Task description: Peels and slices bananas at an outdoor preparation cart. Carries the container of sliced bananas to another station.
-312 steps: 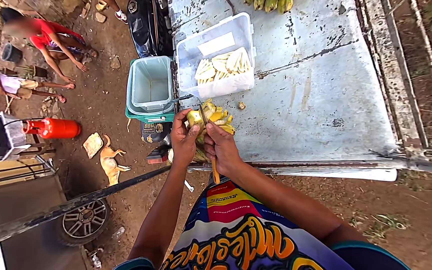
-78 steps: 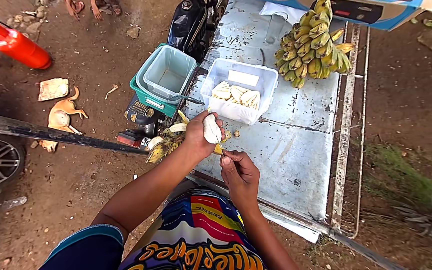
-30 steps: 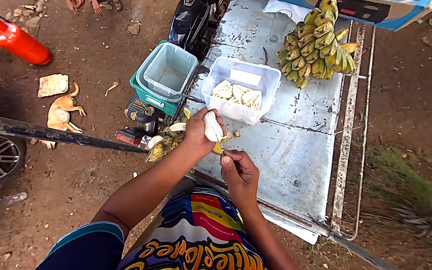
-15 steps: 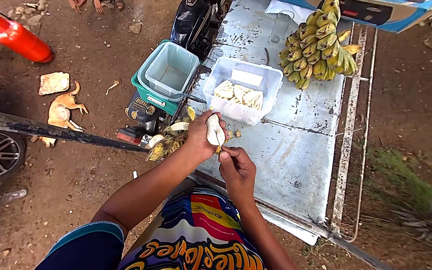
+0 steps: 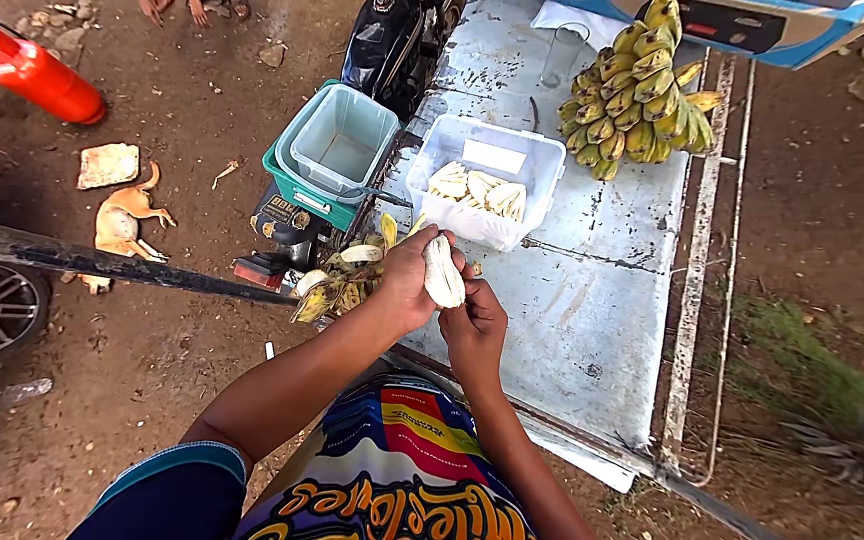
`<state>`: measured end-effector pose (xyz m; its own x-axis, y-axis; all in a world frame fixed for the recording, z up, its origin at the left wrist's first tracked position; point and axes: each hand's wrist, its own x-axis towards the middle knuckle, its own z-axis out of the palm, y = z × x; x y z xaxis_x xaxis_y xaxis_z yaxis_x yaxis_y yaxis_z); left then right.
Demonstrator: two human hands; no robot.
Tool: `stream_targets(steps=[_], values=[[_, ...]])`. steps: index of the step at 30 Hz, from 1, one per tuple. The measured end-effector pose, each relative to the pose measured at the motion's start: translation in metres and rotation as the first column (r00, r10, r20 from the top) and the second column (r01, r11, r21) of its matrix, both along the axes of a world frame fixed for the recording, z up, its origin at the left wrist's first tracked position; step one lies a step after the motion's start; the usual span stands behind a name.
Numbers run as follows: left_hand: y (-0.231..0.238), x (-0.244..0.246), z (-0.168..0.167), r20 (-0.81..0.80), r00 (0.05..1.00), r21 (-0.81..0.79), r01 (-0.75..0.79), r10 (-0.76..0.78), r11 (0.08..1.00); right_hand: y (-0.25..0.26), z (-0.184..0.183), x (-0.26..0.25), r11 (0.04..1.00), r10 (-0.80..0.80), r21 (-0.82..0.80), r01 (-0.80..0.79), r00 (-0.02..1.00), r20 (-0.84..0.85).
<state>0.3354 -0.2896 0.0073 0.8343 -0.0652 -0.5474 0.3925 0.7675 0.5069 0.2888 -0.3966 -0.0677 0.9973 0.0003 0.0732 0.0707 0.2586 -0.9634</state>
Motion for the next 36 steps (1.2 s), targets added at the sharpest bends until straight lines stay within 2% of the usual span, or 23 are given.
stream_targets(steps=[3,6,11,20,26,31,36], values=[[-0.002,0.004,-0.008,-0.004,0.999,0.004,-0.034,0.034,0.999,0.003,-0.005,0.005,1.000,-0.010,-0.003,0.010,0.999,-0.042],[-0.004,0.012,-0.010,-0.091,0.993,0.004,-0.079,0.079,0.997,-0.002,-0.002,0.004,0.999,0.034,-0.006,-0.034,0.997,-0.066],[0.005,0.021,-0.007,-0.173,0.980,-0.012,-0.106,0.102,0.994,-0.015,0.015,-0.020,0.994,0.108,0.014,-0.110,0.990,0.087],[0.007,0.023,-0.002,-0.173,0.977,-0.024,-0.129,0.123,0.991,-0.018,0.015,-0.026,0.990,0.137,0.017,-0.139,0.984,0.113],[0.004,0.016,0.004,-0.176,0.981,0.000,-0.087,0.086,0.996,-0.015,0.012,-0.021,0.993,0.121,-0.012,-0.120,0.990,0.076],[-0.002,0.004,0.003,-0.110,0.994,-0.043,-0.027,0.022,0.999,-0.014,0.005,-0.015,0.996,0.087,-0.007,-0.087,0.995,0.041],[-0.007,-0.001,0.004,-0.064,0.997,-0.015,-0.038,0.037,0.999,-0.010,0.002,-0.009,0.999,0.041,-0.010,-0.041,0.999,0.011]])
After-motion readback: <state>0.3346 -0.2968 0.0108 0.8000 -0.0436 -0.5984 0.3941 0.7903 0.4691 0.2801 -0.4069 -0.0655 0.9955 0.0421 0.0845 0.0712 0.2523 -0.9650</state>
